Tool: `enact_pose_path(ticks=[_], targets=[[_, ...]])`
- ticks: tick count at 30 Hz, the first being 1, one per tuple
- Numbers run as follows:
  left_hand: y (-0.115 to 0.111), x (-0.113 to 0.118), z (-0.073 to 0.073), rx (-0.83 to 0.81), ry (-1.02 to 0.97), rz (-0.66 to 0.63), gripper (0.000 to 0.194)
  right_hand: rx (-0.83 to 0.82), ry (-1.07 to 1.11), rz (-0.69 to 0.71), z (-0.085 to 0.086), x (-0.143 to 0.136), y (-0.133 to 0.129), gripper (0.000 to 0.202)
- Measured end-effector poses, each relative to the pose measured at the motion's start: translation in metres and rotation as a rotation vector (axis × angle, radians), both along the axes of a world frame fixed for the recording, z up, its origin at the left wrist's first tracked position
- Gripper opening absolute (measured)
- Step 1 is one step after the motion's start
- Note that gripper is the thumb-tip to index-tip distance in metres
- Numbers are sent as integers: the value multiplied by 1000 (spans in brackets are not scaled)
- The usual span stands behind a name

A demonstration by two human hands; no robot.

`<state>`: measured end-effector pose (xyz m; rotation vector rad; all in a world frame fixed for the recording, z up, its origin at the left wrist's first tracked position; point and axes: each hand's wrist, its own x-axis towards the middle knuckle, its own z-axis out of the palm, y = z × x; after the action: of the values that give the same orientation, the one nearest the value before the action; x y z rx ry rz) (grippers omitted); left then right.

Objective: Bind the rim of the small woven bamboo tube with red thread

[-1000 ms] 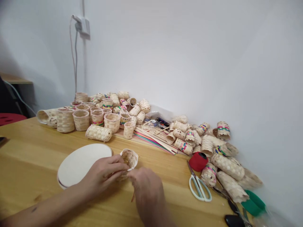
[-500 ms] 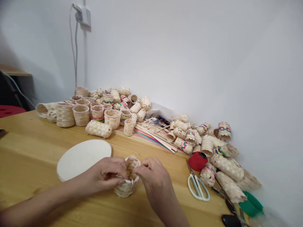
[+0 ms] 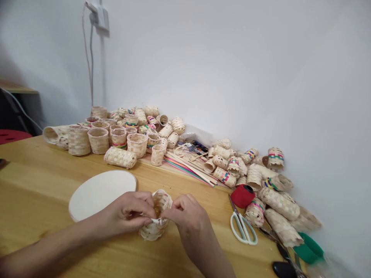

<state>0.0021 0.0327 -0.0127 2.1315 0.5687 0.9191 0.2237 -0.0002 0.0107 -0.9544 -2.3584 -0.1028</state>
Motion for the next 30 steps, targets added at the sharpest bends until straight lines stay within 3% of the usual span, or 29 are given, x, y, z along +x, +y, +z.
enact_pose_path(ticks=[6, 15, 25, 30], targets=[[-1, 0, 2, 5, 14, -17, 16, -43, 1, 9, 1, -1, 0, 30], [-1, 0, 1, 35, 29, -46, 15, -299, -64, 57, 19, -5, 4, 27], [-1, 1, -2, 84, 26, -34, 17, -358, -102, 156, 23, -9, 14, 29], [1, 0, 0, 93, 22, 12, 17, -399, -92, 125, 26, -12, 17, 23]])
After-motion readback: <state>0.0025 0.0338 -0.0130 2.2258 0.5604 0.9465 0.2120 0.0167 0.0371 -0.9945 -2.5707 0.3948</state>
